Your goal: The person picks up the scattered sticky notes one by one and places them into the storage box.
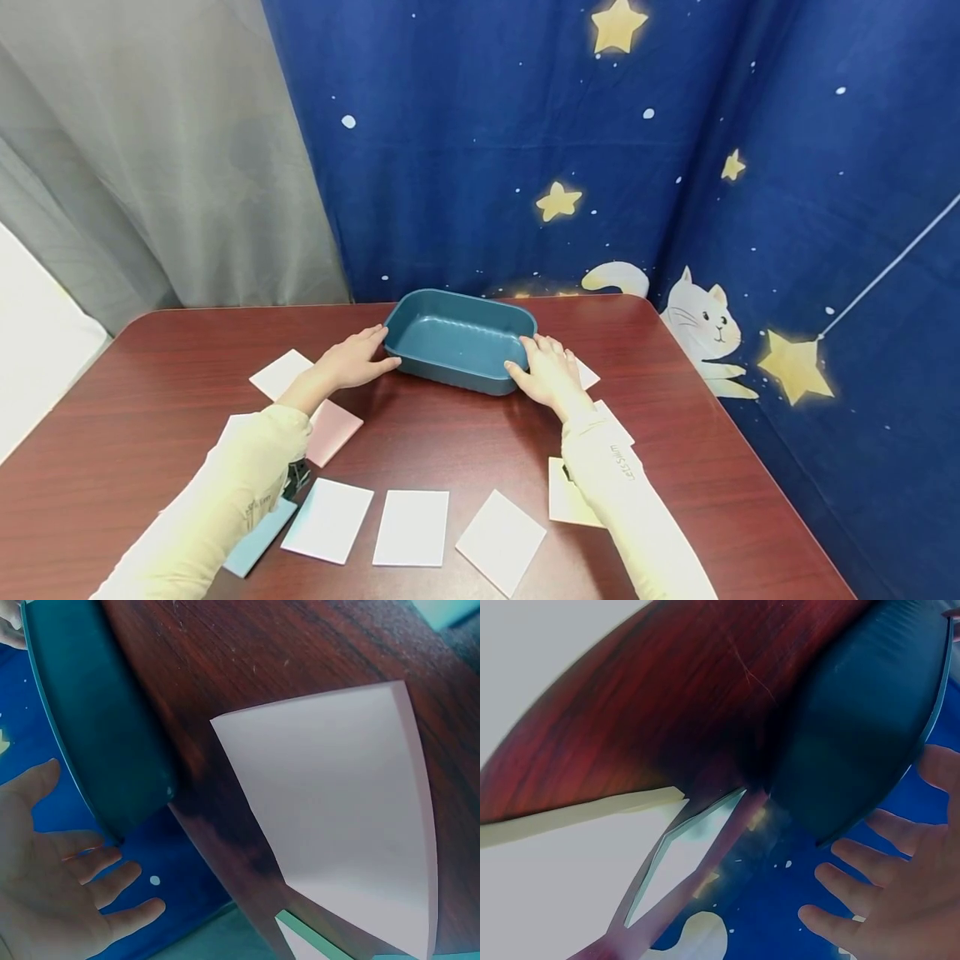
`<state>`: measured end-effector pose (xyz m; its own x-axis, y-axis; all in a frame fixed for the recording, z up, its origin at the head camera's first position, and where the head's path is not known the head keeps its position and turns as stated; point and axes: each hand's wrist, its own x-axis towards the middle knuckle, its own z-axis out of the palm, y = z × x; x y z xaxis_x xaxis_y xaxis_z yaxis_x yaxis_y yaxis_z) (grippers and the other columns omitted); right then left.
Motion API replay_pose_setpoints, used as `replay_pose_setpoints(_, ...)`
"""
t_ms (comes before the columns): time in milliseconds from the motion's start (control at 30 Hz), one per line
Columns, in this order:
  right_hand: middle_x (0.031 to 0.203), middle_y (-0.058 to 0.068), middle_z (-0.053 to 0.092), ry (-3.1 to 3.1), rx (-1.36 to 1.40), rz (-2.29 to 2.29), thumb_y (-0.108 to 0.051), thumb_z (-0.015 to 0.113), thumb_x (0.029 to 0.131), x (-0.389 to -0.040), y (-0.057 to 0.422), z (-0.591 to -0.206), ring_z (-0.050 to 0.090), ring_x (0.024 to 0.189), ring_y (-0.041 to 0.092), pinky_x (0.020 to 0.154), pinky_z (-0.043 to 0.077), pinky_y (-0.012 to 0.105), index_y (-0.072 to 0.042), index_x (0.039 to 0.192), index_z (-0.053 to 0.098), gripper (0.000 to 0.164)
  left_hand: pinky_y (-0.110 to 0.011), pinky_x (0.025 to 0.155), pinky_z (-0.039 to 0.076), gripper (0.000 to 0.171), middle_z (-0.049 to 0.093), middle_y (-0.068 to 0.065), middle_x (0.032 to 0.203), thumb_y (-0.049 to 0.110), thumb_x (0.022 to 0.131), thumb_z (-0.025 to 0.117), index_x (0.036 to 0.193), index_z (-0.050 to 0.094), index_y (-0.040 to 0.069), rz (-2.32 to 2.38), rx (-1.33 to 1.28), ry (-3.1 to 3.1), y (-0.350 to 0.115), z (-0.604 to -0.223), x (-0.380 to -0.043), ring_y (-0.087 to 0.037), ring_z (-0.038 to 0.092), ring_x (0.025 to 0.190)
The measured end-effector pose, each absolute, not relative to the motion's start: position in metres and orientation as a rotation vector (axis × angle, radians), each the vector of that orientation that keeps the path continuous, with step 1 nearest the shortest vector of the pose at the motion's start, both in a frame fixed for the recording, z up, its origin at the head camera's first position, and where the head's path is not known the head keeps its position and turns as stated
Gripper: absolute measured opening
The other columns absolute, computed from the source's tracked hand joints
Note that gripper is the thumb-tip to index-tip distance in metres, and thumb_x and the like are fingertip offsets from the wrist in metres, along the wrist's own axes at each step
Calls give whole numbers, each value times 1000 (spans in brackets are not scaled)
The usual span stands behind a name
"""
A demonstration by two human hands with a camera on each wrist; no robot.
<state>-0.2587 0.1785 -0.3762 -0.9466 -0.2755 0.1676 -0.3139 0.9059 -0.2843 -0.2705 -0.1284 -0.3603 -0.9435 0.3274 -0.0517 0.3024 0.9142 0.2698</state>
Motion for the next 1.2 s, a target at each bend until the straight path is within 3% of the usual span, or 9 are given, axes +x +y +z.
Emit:
replay_pose_setpoints(533, 132, 22, 36, -2938, 501, 460, -41, 51, 85, -263, 178, -377, 32, 119, 37, 92, 26, 53, -1, 129, 43, 59, -56, 88, 31, 69, 29, -20, 137, 45, 87, 47, 133, 34, -5, 331, 548, 3022, -137, -368, -269, -37, 32, 121)
replay_pose_setpoints(633, 131, 21, 37, -2937, 513, 464, -41, 52, 85, -263, 178, -377, 32, 119, 37, 92, 25, 54, -1, 128, 43, 59, -56, 90, 29, 66, 30, -21, 136, 40, 87, 48, 132, 35, -6, 305, 534, 3024, -135, -362, -260, -37, 32, 121)
replay_pose_setpoints(1200, 131, 22, 38, -2910, 650, 516, -31, 53, 86, -264, 178, -376, 32, 119, 38, 93, 25, 52, -1, 126, 46, 51, -53, 86, 34, 65, 42, -21, 126, 44, 85, 51, 126, 44, -5, 121, 576, 3071, -137, -356, -223, -35, 43, 111)
